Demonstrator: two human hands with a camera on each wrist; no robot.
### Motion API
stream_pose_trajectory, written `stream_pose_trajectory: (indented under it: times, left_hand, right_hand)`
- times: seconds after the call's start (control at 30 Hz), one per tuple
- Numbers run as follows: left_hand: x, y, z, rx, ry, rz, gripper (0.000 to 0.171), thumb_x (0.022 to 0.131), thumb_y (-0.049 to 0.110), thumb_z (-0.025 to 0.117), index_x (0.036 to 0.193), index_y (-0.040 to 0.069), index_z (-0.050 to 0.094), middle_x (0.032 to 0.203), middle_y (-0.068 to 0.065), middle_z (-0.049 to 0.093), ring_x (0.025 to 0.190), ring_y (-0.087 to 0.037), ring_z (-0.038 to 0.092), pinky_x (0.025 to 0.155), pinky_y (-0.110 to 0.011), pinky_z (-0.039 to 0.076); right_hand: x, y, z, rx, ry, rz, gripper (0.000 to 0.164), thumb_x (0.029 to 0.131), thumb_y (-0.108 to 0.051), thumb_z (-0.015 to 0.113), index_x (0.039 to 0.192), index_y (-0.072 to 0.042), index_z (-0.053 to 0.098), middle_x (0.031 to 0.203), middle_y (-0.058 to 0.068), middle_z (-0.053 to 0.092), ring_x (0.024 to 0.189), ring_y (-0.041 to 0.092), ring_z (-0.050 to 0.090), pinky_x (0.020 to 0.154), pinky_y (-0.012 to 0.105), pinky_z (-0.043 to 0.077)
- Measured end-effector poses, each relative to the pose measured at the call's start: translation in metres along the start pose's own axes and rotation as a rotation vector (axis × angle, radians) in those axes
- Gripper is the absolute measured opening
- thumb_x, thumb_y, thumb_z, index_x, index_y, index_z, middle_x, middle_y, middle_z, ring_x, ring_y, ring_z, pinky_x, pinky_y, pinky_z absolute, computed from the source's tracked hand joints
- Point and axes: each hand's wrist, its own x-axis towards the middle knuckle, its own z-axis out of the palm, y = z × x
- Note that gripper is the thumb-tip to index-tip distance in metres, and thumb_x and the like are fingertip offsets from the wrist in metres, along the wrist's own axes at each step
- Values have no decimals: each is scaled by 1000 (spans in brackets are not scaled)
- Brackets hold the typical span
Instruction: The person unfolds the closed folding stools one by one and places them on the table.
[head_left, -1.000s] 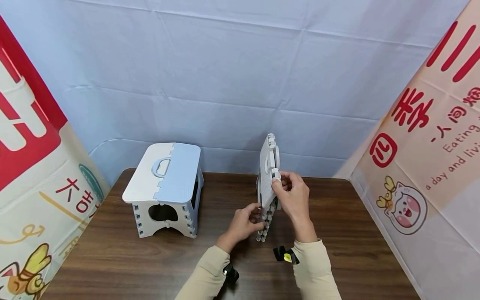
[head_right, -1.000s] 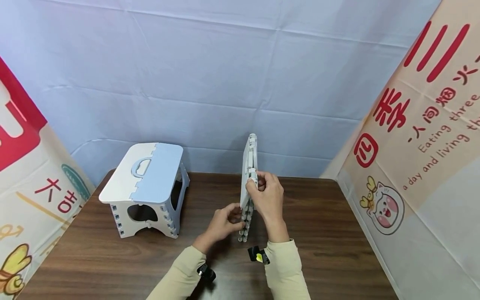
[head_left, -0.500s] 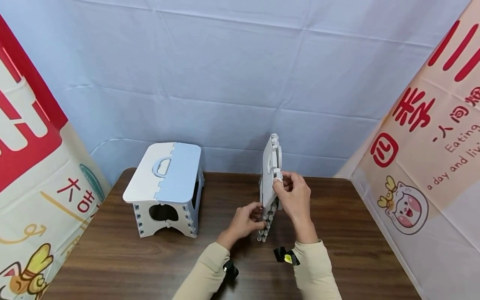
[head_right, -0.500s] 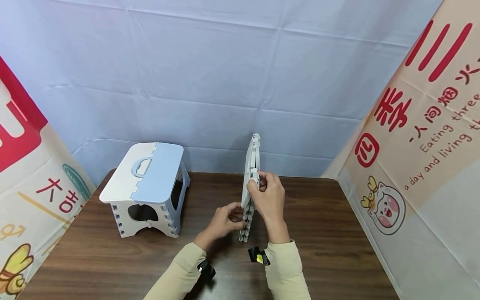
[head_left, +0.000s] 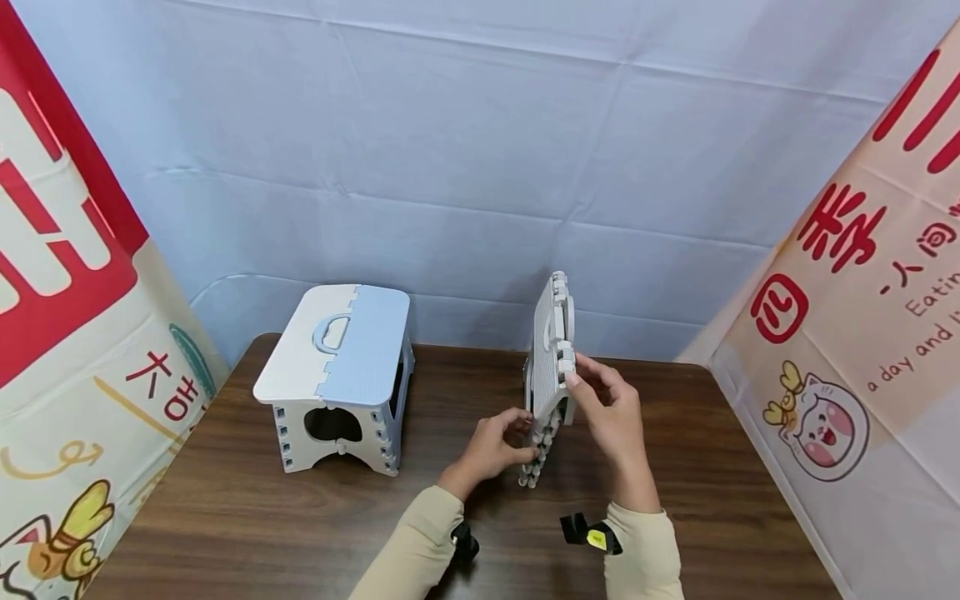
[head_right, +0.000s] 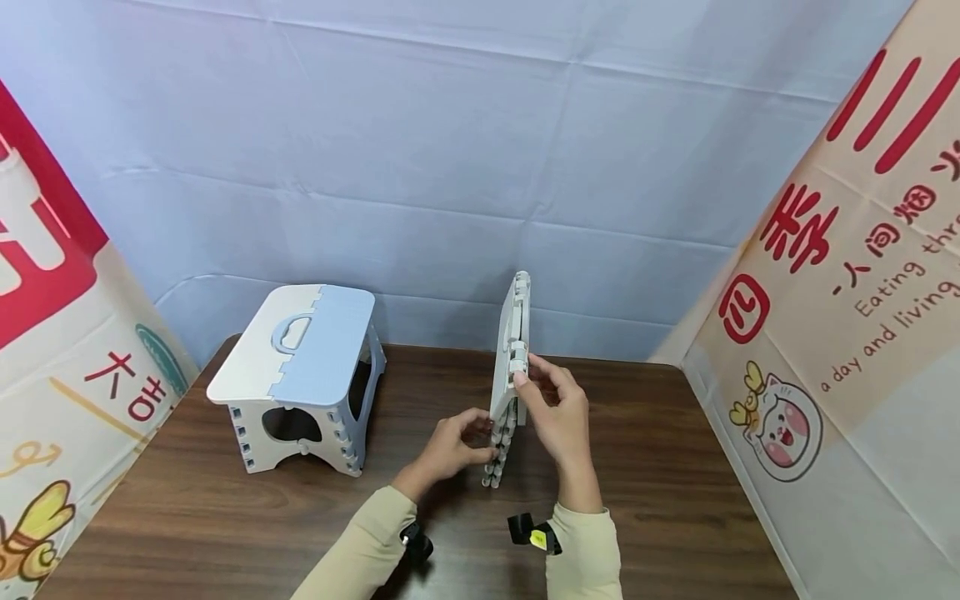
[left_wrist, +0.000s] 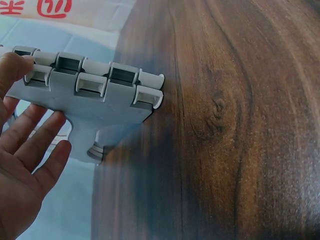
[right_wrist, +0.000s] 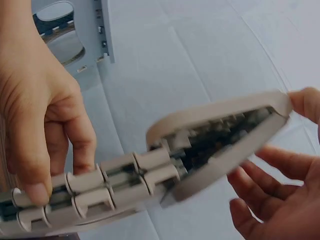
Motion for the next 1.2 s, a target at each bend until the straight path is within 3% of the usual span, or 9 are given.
stream_pose_trajectory:
  times: [0.1,0.43,0.7,0.93,1.1,1.2]
  left_hand:
    - [0,0,0,10,5,-2,42,74,15,79,112,11,61,95,2,65,89,-22,63,76,-35,51]
    - [0,-3,0,42,8,1,45,74,17,79,114,13,61,96,2,65,90,-14,62,77,-33,50]
    - [-1,-5,1,14,14,6,44,74,16,79,114,13,61,95,2,66,90,-15,62,77,-34,50]
    - [-1,-7,1,5,6,16,43,74,15,78,114,12,61,96,3,65,89,-13,62,77,-32,50]
    - [-1,-7,0,12,7,8,42,75,16,78,113,13,61,96,4,65,90,-12,62,77,-33,50]
    - [-1,-7,0,10,8,7,41,75,17,78,113,13,62,96,5,65,90,-12,62,77,-32,50]
  right_hand:
    - [-4,2,-7,57,-76,0,38,90,-8,62,126,-1,56,112,16,58,94,16,56,72,21,46]
    - [-16,24,-23,43,-254,-28,58,83,1,67,136,-2,43,123,16,51,111,32,48,87,29,43]
    - [-17,43,-24,17,-295,27,65,79,-2,72,136,1,41,122,16,51,113,33,47,89,38,41]
    - [-20,61,-20,8,-315,90,61,78,-4,73,132,2,44,119,18,54,107,22,51,88,41,42]
    - [-23,70,-14,29,-322,153,58,78,-1,73,129,5,46,117,21,54,107,32,51,89,44,42]
    - [-24,75,-11,49,-324,196,57,78,0,73,128,5,46,117,21,54,107,40,49,85,38,45]
